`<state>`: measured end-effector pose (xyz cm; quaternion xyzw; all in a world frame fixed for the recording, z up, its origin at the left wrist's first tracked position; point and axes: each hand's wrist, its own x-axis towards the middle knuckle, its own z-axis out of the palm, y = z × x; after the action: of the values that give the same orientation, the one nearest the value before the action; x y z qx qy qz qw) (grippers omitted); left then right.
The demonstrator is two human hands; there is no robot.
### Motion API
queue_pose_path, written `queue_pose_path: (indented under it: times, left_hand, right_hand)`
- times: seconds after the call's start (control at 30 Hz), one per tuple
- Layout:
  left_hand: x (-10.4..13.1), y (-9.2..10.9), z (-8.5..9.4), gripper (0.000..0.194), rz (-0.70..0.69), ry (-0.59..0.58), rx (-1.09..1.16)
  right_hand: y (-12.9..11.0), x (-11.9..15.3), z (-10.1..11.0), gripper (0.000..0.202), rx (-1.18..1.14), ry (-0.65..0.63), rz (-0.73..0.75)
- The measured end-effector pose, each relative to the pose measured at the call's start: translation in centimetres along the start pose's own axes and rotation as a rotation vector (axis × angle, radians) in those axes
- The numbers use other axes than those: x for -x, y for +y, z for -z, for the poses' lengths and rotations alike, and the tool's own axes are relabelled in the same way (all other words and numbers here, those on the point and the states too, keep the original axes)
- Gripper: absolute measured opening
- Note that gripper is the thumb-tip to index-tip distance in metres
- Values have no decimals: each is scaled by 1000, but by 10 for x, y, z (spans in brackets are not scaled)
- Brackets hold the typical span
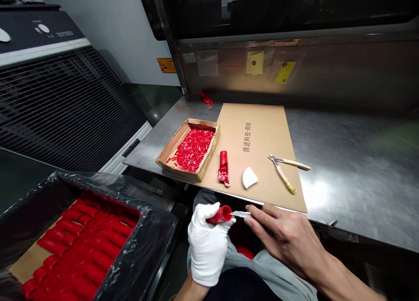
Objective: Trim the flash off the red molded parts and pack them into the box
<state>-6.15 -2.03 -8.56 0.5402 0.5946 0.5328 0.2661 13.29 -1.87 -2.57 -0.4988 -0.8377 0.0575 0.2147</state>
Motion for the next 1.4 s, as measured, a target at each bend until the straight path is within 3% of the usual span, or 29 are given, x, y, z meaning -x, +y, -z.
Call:
queue_pose_path:
  times: [0.3,0.5,0.6,0.7,0.83,1.0,1.1,1.27,1.4]
  left_hand:
    - [-2,8,1,20,-240,148,-265]
    - [-3,10,1,27,-302,224,-207]
    - [-3,14,0,28,-366,259,-233]
    - [3,16,-2,20,-362,260,-177]
    - [8,6,-2,25,-367,126,-125]
    - [3,-3,6,37,-362,-304,-126]
    - [1,-2,8,33,-303,-450,-43]
    - [5,1,6,28,-194,-466,0]
    - [0,-3,5,24,-45,-432,-10]
  right_hand:
    - [-6,0,-3,27,-168,-47,-89]
    - [-10,-3,3,33,-608,-274,-236]
    - [-16,-11,-1,39,-885,-271,-441]
    - [-23,-24,-8,42,-1072,-326,-479]
    - [-20,-37,-9,36,-1113,-442,-409]
    - [-1,-34,3,30,-1062,-518,-380]
    - [6,-29,11,30,-1067,-571,-366]
    - [19,-23,18,36,-1078,-600,-328]
    - [40,-41,11,45,-702,-309,-431]
